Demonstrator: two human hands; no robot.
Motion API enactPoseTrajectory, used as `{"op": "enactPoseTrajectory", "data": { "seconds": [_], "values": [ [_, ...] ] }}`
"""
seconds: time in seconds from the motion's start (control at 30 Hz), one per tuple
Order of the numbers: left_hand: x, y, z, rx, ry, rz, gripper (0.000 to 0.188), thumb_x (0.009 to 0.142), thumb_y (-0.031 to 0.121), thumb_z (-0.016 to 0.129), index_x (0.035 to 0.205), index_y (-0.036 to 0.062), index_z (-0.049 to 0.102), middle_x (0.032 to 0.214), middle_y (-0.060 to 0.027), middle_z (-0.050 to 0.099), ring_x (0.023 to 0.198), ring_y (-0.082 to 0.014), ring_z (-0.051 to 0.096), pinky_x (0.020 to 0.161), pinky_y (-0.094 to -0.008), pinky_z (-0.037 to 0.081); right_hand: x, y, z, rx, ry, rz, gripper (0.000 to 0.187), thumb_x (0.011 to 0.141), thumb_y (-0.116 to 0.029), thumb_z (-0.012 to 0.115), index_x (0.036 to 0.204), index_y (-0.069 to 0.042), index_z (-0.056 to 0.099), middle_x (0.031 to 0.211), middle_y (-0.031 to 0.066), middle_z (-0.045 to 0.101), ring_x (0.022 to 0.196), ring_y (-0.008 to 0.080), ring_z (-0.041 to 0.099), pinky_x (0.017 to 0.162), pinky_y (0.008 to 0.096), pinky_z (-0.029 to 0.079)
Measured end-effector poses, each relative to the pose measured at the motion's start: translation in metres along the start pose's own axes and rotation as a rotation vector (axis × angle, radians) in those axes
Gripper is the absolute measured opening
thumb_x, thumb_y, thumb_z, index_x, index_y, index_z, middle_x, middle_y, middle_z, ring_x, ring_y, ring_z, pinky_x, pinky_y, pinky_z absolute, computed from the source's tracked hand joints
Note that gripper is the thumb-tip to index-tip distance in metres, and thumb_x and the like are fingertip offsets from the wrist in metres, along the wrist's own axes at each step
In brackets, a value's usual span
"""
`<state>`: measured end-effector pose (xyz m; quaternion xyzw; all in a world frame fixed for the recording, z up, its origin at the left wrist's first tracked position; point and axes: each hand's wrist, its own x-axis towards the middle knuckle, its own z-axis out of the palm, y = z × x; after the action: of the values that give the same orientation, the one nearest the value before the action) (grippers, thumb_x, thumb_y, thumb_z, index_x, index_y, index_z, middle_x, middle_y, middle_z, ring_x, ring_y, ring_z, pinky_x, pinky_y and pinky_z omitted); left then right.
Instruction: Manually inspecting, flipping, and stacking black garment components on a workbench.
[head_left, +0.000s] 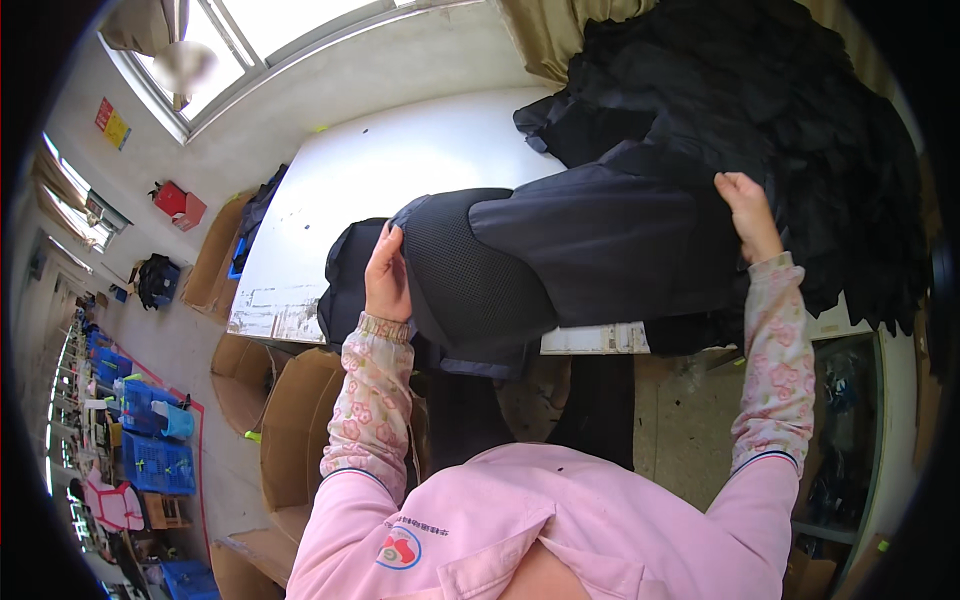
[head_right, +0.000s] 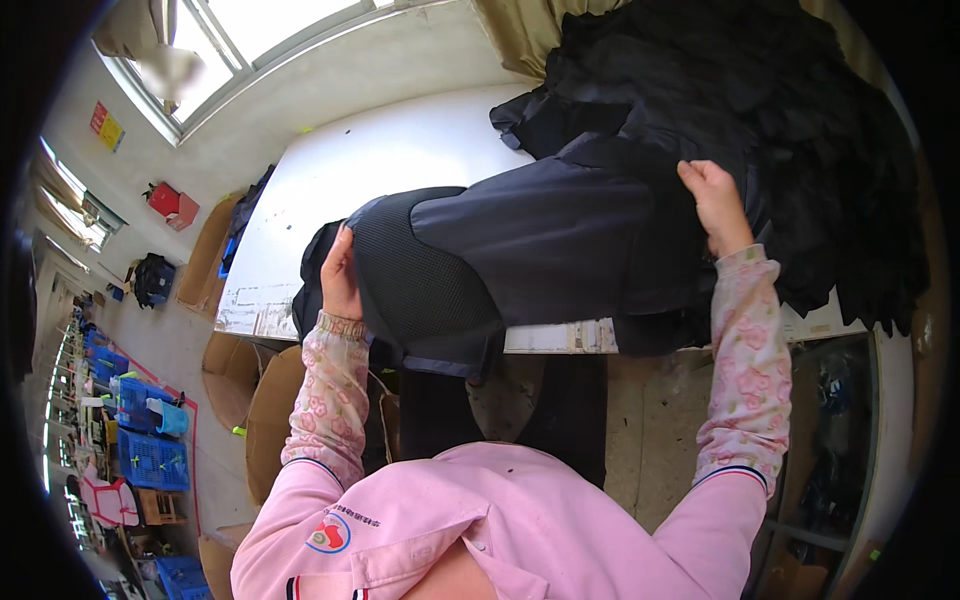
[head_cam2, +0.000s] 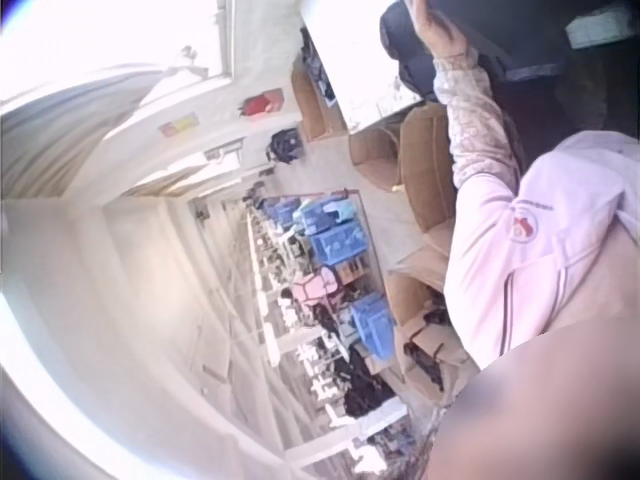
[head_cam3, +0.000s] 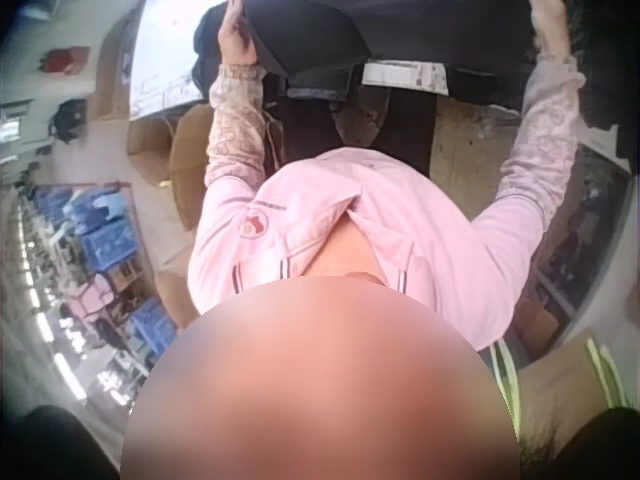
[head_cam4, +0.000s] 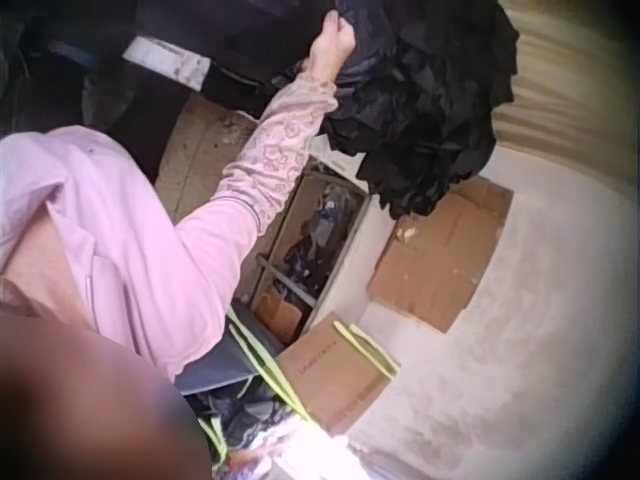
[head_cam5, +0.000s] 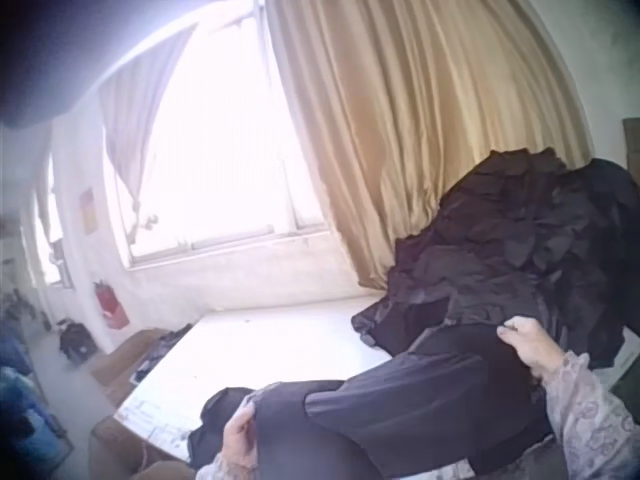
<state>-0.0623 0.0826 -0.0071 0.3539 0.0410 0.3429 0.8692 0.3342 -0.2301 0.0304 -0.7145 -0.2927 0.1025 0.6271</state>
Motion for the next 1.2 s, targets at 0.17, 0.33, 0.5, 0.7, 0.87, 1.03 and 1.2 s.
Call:
{"op": "enactPoseTrajectory", "data": {
  "seconds": [0.17,0.33,0.5,0.7,0.87,1.03,1.2],
  "values": [
    [0.032,-0.038,-0.055,0.404,0.29,-0.132,0.027,0.097,0.031,0.056,0.113,0.0101,0.058,0.098,-0.0032,0.063,0.091,-0.0138,0.062,0.083,-0.0342,0.048,-0.037,-0.15,0.019,0.647,-0.445,0.147,0.019,0.096,-0.017,0.059,0.102,0.0,0.064,0.094,0.0064,0.069,0.082,0.0136,0.068,0.074,0.0236,0.055],
    [0.019,-0.111,0.003,0.605,0.271,-0.145,0.043,0.092,0.031,0.063,0.123,0.0067,0.047,0.103,-0.0049,0.056,0.08,-0.0121,0.059,0.07,-0.0257,0.049,-0.044,-0.227,0.079,0.663,-0.56,-0.158,0.031,0.092,-0.012,0.063,0.118,0.005,0.054,0.098,0.01,0.066,0.08,0.015,0.068,0.068,0.0269,0.057],
    [-0.046,-0.118,0.089,0.391,-0.165,0.054,0.042,0.095,0.026,0.058,0.126,0.0012,0.044,0.104,-0.0074,0.055,0.087,-0.0161,0.056,0.079,-0.0297,0.046,-0.037,-0.248,0.138,0.743,-0.492,-0.131,0.035,0.091,-0.002,0.059,0.121,0.009,0.044,0.097,0.0134,0.06,0.08,0.0223,0.065,0.07,0.033,0.058],
    [-0.087,-0.064,0.13,0.607,-0.801,0.448,0.058,0.085,0.012,0.069,0.132,-0.0016,0.038,0.118,-0.0217,0.054,0.113,-0.0296,0.057,0.098,-0.0389,0.043,-0.036,-0.231,0.164,0.585,-0.182,-0.116,0.056,0.087,0.0,0.063,0.134,0.007,0.033,0.101,0.0148,0.057,0.083,0.0235,0.064,0.067,0.0346,0.056],
    [-0.029,-0.06,0.135,0.804,-0.246,0.341,0.073,0.087,-0.001,0.063,0.147,0.0018,0.022,0.151,-0.0155,0.03,0.141,-0.0268,0.03,0.115,-0.038,0.022,-0.035,-0.203,0.17,0.617,-0.238,-0.233,0.075,0.082,-0.004,0.071,0.137,0.012,0.022,0.102,0.021,0.06,0.085,0.0245,0.067,0.066,0.0348,0.058],
    [0.034,-0.034,0.081,1.142,-0.197,0.556,0.047,0.089,0.003,0.06,0.133,-0.0028,0.043,0.132,-0.0155,0.051,0.123,-0.0263,0.05,0.107,-0.0368,0.037,-0.048,-0.196,0.16,0.595,-0.214,-0.184,0.076,0.083,-0.005,0.07,0.139,0.011,0.021,0.105,0.0189,0.06,0.084,0.0228,0.067,0.065,0.034,0.057],
    [0.068,-0.006,0.073,1.898,-0.481,0.612,0.043,0.096,0.017,0.052,0.135,-0.0015,0.046,0.14,-0.016,0.047,0.131,-0.0297,0.043,0.11,-0.0392,0.032,-0.04,-0.183,0.161,0.67,-0.276,-0.147,0.073,0.083,-0.006,0.071,0.137,0.011,0.025,0.105,0.018,0.06,0.086,0.0229,0.067,0.064,0.0333,0.056]
  ]
}}
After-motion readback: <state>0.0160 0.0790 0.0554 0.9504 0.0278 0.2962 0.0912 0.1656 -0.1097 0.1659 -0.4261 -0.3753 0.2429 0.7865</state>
